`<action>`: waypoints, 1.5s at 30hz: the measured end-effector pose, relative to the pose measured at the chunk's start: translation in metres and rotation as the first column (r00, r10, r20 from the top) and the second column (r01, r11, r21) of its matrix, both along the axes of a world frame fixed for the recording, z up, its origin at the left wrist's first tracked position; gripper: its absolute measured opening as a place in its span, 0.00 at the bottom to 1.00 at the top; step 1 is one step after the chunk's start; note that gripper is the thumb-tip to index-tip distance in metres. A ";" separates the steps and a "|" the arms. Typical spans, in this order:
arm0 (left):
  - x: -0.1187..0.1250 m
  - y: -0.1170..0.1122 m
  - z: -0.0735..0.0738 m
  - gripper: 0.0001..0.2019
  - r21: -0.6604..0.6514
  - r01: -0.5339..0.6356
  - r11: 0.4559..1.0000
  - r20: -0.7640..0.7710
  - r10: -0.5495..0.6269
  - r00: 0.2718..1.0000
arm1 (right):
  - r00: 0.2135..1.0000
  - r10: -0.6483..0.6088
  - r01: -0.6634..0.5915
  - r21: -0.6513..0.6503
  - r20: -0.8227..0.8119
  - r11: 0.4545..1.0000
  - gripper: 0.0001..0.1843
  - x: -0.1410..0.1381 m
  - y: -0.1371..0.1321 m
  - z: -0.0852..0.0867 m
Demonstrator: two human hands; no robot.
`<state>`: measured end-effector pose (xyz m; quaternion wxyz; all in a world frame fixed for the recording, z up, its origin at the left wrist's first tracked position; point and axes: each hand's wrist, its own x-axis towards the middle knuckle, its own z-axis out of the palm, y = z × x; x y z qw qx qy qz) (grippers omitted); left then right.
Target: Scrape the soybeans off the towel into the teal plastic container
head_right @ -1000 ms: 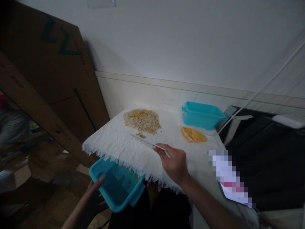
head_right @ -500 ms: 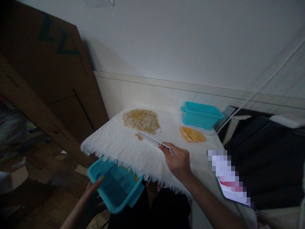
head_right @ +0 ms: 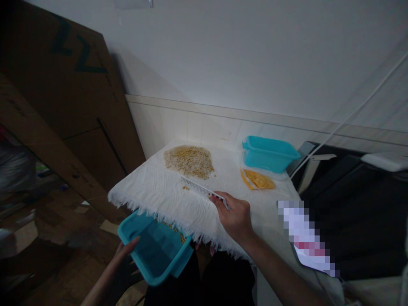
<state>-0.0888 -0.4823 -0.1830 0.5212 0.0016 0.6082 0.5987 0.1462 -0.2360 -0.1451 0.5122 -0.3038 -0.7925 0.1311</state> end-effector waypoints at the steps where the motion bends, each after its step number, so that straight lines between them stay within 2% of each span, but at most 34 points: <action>1: 0.000 0.000 0.001 0.55 0.002 -0.003 1.000 0.003 0.003 1.000 | 1.000 -0.010 0.010 -0.003 0.006 1.000 0.18 0.000 -0.001 0.001; 8: -0.002 0.000 -0.001 0.59 -0.002 -0.014 1.000 0.010 0.014 1.000 | 0.998 -0.060 0.059 0.028 0.008 0.998 0.19 0.006 -0.008 0.011; 17: -0.002 0.000 -0.003 0.59 0.008 -0.010 1.000 0.013 0.010 1.000 | 0.999 -0.046 0.046 -0.004 0.005 0.999 0.22 0.003 -0.011 0.012; 25: -0.001 0.001 0.001 0.57 -0.010 -0.021 1.000 0.003 0.021 1.000 | 0.999 -0.029 0.027 0.047 0.028 0.999 0.20 0.001 -0.019 0.014; 33: -0.002 0.000 -0.002 0.57 0.002 -0.031 1.000 0.002 0.031 1.000 | 1.000 -0.019 0.018 0.074 0.016 0.997 0.20 -0.007 -0.016 0.015; 39: -0.004 -0.001 -0.004 0.52 0.018 0.005 1.000 0.005 -0.005 1.000 | 0.999 -0.040 0.039 0.055 0.015 0.998 0.23 -0.013 -0.010 0.012; 45: -0.003 -0.002 0.000 0.55 0.007 -0.023 1.000 0.014 0.023 1.000 | 1.000 -0.015 0.015 0.052 0.012 0.999 0.24 -0.018 -0.007 0.012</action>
